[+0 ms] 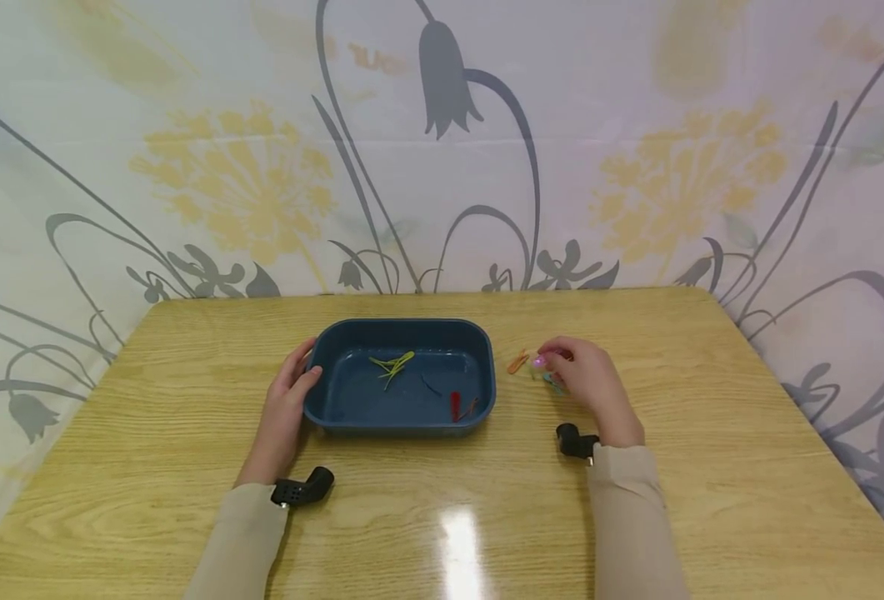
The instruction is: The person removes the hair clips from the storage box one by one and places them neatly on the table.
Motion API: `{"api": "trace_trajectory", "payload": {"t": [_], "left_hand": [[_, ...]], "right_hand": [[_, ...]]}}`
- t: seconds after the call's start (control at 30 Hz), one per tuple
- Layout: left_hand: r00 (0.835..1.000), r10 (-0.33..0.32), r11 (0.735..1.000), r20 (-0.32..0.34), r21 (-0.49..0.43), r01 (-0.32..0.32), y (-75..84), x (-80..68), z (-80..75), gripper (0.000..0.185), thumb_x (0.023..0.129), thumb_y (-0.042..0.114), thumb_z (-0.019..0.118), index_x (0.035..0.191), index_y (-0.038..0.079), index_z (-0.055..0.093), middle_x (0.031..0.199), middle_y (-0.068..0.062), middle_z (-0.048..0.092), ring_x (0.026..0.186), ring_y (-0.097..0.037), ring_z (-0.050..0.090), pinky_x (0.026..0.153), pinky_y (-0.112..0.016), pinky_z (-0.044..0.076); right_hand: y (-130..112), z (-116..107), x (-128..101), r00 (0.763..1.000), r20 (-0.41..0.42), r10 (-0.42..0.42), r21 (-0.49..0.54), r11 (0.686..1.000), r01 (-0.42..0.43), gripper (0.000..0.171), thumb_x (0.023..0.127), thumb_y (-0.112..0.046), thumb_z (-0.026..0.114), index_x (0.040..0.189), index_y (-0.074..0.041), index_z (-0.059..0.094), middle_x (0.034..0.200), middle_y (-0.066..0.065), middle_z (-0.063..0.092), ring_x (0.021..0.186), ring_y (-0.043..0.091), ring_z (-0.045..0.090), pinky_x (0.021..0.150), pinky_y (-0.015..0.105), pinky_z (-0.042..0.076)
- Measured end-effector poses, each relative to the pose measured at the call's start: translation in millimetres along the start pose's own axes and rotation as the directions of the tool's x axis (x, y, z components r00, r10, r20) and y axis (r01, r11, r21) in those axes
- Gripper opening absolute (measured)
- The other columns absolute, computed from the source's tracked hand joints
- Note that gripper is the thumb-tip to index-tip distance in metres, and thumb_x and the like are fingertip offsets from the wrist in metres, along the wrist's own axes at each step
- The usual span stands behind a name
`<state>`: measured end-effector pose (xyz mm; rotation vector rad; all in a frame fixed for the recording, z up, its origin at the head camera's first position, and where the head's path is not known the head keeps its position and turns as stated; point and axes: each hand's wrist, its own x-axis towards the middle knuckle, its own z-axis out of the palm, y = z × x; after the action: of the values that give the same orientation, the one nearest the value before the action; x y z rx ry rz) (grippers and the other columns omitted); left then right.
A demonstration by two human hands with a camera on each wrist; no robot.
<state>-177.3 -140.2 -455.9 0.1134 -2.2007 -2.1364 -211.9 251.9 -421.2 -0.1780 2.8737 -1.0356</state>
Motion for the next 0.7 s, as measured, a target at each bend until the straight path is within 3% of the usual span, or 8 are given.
{"api": "trace_trajectory", "payload": {"t": [0.2, 0.4, 0.53, 0.7], "left_hand": [[1.000, -0.005, 1.000, 0.000, -0.001, 0.005, 1.1, 0.1, 0.3, 0.046, 0.096, 0.022, 0.048, 0.141, 0.021, 0.036, 0.143, 0.002, 0.037, 0.132, -0.010, 0.032, 0.110, -0.035, 0.025], [1.000, -0.004, 1.000, -0.001, -0.013, 0.004, 1.1, -0.9, 0.3, 0.047, 0.096, 0.021, 0.047, 0.141, 0.020, 0.036, 0.143, 0.002, 0.037, 0.132, -0.010, 0.032, 0.109, -0.033, 0.025], [1.000, -0.005, 1.000, -0.001, -0.014, 0.005, 2.1, -1.4, 0.8, 0.046, 0.096, 0.021, 0.047, 0.141, 0.020, 0.036, 0.143, 0.002, 0.037, 0.132, -0.009, 0.032, 0.109, -0.033, 0.025], [1.000, -0.002, 1.000, 0.003, -0.018, 0.002, 2.6, -1.4, 1.2, 0.046, 0.096, 0.020, 0.047, 0.141, 0.020, 0.036, 0.143, 0.003, 0.037, 0.132, -0.009, 0.032, 0.109, -0.033, 0.025]], "right_hand": [[6.1, -0.8, 0.4, 0.999, 0.002, 0.044, 0.011, 0.999, -0.044, 0.031, 0.098, -0.024, 0.042, 0.117, -0.007, 0.059, 0.072, 0.008, 0.054, 0.061, 0.019, 0.044, 0.059, 0.031, 0.036], [8.8, 0.3, -1.2, 0.999, -0.003, 0.033, -0.032, 0.999, -0.033, 0.034, 0.097, -0.026, 0.044, 0.121, -0.006, 0.060, 0.080, 0.009, 0.057, 0.074, 0.022, 0.047, 0.071, 0.035, 0.035], [10.3, 0.4, -1.6, 1.000, 0.001, 0.023, -0.045, 0.999, -0.023, 0.034, 0.097, -0.024, 0.044, 0.123, -0.006, 0.059, 0.101, 0.015, 0.062, 0.086, 0.026, 0.050, 0.078, 0.038, 0.037], [9.7, 1.1, -3.0, 1.000, 0.014, 0.008, -0.048, 0.999, -0.007, 0.034, 0.097, -0.021, 0.045, 0.124, -0.003, 0.057, 0.125, 0.022, 0.055, 0.110, 0.037, 0.050, 0.091, 0.050, 0.038]]}}
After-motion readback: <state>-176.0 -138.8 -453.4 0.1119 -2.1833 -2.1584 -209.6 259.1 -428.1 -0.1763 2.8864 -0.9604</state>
